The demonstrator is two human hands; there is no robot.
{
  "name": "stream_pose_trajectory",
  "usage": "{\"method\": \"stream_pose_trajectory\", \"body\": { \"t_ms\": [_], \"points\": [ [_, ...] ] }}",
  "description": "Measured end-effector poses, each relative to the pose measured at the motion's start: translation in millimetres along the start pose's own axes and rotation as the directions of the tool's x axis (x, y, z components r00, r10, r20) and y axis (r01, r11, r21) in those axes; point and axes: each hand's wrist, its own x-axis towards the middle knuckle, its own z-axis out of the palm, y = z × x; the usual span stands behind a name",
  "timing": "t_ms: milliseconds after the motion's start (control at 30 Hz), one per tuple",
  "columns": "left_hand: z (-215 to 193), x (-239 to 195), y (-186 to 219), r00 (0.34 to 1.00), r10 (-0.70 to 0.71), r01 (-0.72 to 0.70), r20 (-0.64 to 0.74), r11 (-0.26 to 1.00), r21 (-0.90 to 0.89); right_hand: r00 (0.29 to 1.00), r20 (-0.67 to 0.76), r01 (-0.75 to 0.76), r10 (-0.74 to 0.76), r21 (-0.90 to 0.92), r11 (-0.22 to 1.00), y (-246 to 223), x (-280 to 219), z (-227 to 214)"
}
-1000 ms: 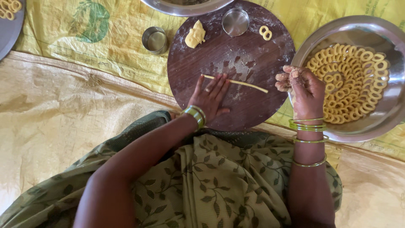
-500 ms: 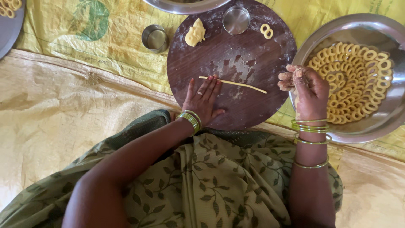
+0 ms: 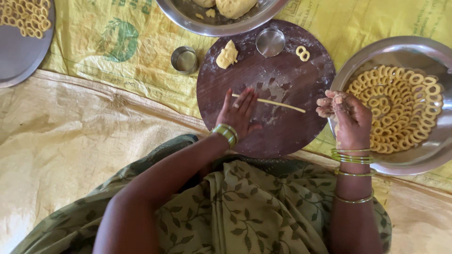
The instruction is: The person rolls small pieces of dough into thin strips on a wooden board, then shapes them into ring-like forms by hand. The finished pieces are placed into a metal bowl. The person also arranges the rings in the bowl to form a decorative pattern.
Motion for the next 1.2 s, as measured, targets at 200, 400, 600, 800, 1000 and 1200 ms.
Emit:
{"method": "stream_pose_trajectory", "body": {
  "t_ms": [200, 400, 600, 800, 1000, 1200],
  "points": [
    [31.2, -42.8, 14.2, 0.998, 0.035, -0.035, 0.056, 0.999, -0.006, 1.000, 0.031, -0.003, 0.004, -0.040, 0.999, 1.2, 1.3, 2.9],
    [38.8, -65.0, 22.1, 0.997, 0.050, -0.049, 0.066, 0.999, -0.024, 1.000, 0.029, 0.005, -0.005, -0.014, 1.000, 1.4, 2.6, 0.6],
    [23.0, -48.2, -14.7, 0.993, -0.040, 0.045, 0.110, 0.998, -0.052, 0.999, 0.025, 0.023, -0.024, 0.010, 1.000, 14.6, 2.5, 0.8],
    [4.0, -41.1, -78.5, 0.998, -0.008, 0.009, 0.063, 1.000, -0.006, 0.995, 0.095, 0.024, 0.016, -0.403, 0.915, 33.7, 6.1, 20.7],
    [-39.5, -98.6, -143.3, 0.980, -0.090, 0.035, 0.180, 0.957, 0.287, 0.851, 0.402, 0.521, -0.339, -0.727, 0.446, 52.7, -3.6, 124.5],
    [-66.2, -119.9, -114.1, 0.971, -0.082, 0.048, 0.224, 0.987, 0.154, 0.792, 0.498, 0.569, -0.353, -0.811, 0.134, 67.1, 7.7, 195.8]
  ]
}}
